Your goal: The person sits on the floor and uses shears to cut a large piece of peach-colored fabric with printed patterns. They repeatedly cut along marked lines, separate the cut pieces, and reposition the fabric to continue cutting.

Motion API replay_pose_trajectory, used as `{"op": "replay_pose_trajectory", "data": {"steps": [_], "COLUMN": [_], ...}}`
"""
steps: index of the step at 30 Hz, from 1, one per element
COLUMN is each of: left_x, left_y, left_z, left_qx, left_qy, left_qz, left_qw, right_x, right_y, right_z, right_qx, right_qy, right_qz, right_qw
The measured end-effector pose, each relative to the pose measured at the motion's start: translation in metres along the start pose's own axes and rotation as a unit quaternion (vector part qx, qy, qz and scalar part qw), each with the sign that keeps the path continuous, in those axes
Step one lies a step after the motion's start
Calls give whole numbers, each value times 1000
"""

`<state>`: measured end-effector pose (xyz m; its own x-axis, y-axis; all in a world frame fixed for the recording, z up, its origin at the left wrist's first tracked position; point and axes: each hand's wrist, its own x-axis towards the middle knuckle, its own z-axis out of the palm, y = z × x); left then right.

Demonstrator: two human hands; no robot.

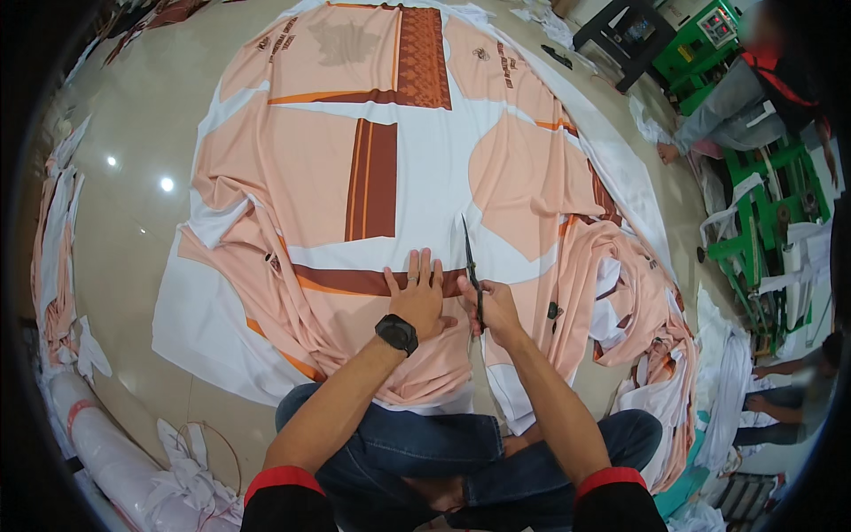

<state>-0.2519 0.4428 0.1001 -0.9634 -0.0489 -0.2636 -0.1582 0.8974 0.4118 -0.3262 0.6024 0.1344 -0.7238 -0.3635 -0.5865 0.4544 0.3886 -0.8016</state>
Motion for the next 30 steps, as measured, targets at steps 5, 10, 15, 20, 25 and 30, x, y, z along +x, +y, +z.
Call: {"op": "replay_pose_trajectory", "data": {"steps": [5,10,15,20,25,30], "left_x": [-1,-2,-2,-2,1,21], "left_y": [-1,-1,1,0,-5,-67], "left_z": [-2,-3,-4,-4,-15,-55], "left_qx": [1,-5,2,6,16,23], "left_qy": [9,13,12,14,4,100], "left_qz": [0,-3,-19,-8,-18,-105], "left_qw": [1000,1000,1000,1000,1000,989], "right_x": [16,43,57,75,51,17], "right_y": [-14,-24,-34,-47,-40,-24], "right_z": [1,6,4,9,-4,-58], "right_qx": [48,-41,56,-10,-13,-436], "right_qy": [6,26,26,26,1,166], "right_qz": [10,-28,29,-27,-4,-208], "right_qw": [999,998,998,999,1000,860]}}
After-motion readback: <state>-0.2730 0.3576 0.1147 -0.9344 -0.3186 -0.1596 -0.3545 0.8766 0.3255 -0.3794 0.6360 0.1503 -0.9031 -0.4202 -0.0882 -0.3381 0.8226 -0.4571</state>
